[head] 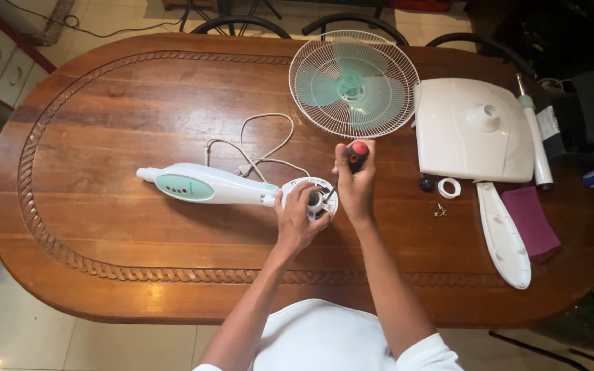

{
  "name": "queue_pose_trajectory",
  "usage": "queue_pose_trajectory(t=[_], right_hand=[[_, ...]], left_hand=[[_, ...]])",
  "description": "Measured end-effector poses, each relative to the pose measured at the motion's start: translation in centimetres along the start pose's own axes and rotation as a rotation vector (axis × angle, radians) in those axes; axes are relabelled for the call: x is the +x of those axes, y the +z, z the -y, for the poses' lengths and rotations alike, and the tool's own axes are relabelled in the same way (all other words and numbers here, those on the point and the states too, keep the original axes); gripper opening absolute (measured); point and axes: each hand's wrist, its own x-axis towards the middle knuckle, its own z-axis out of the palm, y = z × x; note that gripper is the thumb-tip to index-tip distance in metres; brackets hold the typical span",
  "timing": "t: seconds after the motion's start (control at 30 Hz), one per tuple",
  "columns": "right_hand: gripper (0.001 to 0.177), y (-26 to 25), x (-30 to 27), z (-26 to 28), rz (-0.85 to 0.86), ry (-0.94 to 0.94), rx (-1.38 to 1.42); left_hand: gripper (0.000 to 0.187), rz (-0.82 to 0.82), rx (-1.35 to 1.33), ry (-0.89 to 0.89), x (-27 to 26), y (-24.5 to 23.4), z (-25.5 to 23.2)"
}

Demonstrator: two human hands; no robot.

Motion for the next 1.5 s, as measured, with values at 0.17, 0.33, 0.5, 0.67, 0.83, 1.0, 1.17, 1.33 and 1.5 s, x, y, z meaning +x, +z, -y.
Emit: queue_pose_trajectory(t=[0.17,0.33,0.5,0.67,0.83,1.0,1.17,1.33,1.5], right_hand=[[0.023,0.2,-1.4,0.2,0.03,0.014,0.151],[0.022,0.9,-1.8,-0.2,-0.084,-0.011,0.092],[0.022,1.3,-1.8,-0.3,-0.194,0.023,0.075],[0.022,1.4,-2.6,0.1,0.02,0.07,0.101],[0.025,0.3,-2.9,-0.2,0.122,0.075,0.189],[0.025,-0.8,-2.1,-0.3,0.099,0.045,0.264],[0.026,-0.8,-3.0,0.0,0.138,0.036,0.22],[0.024,-0.4,-2.2,1.0,0.158,0.003,0.101],[0.03,0.6,-1.6,4.9,0.114,-0.31,-0.701]], left_hand=[[0.063,-0.014,-0.011,0.015,-0.1,-0.2,0.0],[0.064,-0.036,-0.026,0.034,-0.2,-0.3,-0.2],[0.064,-0.046,-0.019,0.027,0.2,-0.4,-0.4],[0.052,-0.068,0.0,-0.005,0.1,-0.1,-0.5],[0.038,-0.027,-0.01,-0.141,0.6,0.4,-0.4],[0.032,-0.024,-0.018,0.027,2.0,-0.7,-0.4],[0.02,0.05,-0.075,-0.007,2.4,-0.4,-0.2],[0.02,0.121,-0.087,-0.046,2.0,-0.4,0.9],[0.051,0.116,-0.07,-0.025,1.7,0.1,2.1]])
